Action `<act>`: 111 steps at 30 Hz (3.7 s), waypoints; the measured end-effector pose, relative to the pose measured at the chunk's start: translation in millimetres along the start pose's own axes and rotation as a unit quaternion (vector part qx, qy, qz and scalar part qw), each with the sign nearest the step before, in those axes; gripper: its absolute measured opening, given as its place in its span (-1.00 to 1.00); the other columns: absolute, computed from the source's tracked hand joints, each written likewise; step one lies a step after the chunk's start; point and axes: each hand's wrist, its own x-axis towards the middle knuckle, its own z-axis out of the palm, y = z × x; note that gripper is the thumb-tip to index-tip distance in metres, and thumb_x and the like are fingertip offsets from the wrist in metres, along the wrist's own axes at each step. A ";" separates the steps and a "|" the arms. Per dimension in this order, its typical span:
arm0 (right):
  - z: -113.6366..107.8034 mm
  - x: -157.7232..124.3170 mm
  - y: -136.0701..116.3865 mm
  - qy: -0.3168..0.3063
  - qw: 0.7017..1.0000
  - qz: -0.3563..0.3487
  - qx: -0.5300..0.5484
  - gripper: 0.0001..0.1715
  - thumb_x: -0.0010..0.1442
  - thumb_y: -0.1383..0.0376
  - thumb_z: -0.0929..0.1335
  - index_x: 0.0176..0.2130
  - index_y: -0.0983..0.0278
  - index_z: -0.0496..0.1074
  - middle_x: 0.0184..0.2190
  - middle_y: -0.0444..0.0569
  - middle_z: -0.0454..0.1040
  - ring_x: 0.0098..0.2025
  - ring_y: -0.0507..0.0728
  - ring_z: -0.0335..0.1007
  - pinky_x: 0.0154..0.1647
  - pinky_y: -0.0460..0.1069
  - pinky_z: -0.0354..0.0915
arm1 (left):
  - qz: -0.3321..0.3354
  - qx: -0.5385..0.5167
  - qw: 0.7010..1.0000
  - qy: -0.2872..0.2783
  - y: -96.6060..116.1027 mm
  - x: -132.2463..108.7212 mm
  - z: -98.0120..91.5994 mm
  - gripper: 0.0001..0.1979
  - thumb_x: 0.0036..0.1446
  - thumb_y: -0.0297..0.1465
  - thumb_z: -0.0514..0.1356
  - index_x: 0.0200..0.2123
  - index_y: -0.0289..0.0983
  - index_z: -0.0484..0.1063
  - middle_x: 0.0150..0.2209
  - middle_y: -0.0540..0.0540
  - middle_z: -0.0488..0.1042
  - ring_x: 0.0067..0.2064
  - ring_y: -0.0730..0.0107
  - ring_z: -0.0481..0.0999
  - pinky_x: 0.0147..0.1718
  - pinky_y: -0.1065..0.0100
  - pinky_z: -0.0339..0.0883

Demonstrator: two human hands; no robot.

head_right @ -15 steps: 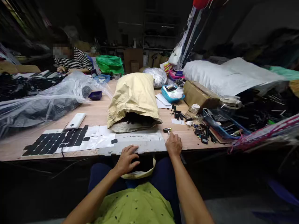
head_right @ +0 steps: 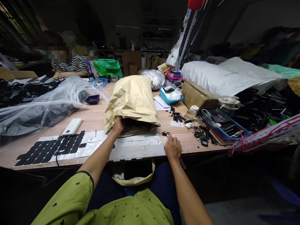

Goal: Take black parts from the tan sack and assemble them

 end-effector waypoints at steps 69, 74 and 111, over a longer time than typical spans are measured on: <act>-50.2 -47.3 -44.4 -0.063 0.907 -0.051 0.414 -0.59 0.27 0.31 0.24 0.00 0.22 0.56 -0.11 0.07 0.60 -0.09 0.17 0.51 0.02 0.08 0.42 | 0.205 -0.168 0.957 -0.117 35.4 -108.1 57.3 -0.80 0.11 -0.35 0.30 -0.17 -0.11 0.66 -0.30 -0.07 0.50 -0.15 0.24 0.43 -0.13 0.27 0.31; -50.0 -45.6 -46.8 -0.104 0.909 -0.054 0.400 -0.58 0.25 0.33 0.22 -0.03 0.25 0.56 -0.14 0.08 0.60 -0.11 0.17 0.52 -0.01 0.07 0.43 | 0.197 -0.166 0.959 -0.116 38.2 -110.3 56.0 -0.79 0.11 -0.37 0.30 -0.16 -0.13 0.66 -0.29 -0.08 0.49 -0.15 0.23 0.43 -0.12 0.26 0.31; -2.4 1.3 7.4 0.001 1.000 0.008 0.009 -0.64 0.25 0.39 0.27 -0.03 0.30 0.55 -0.33 0.07 0.37 -0.27 0.16 0.25 -0.36 -0.02 0.04 | 0.340 -0.149 0.902 -0.222 -10.3 -150.4 31.0 -0.77 -0.07 -0.32 0.47 -0.26 -0.07 0.68 0.22 -0.09 0.36 0.24 -0.04 0.25 0.23 0.00 0.18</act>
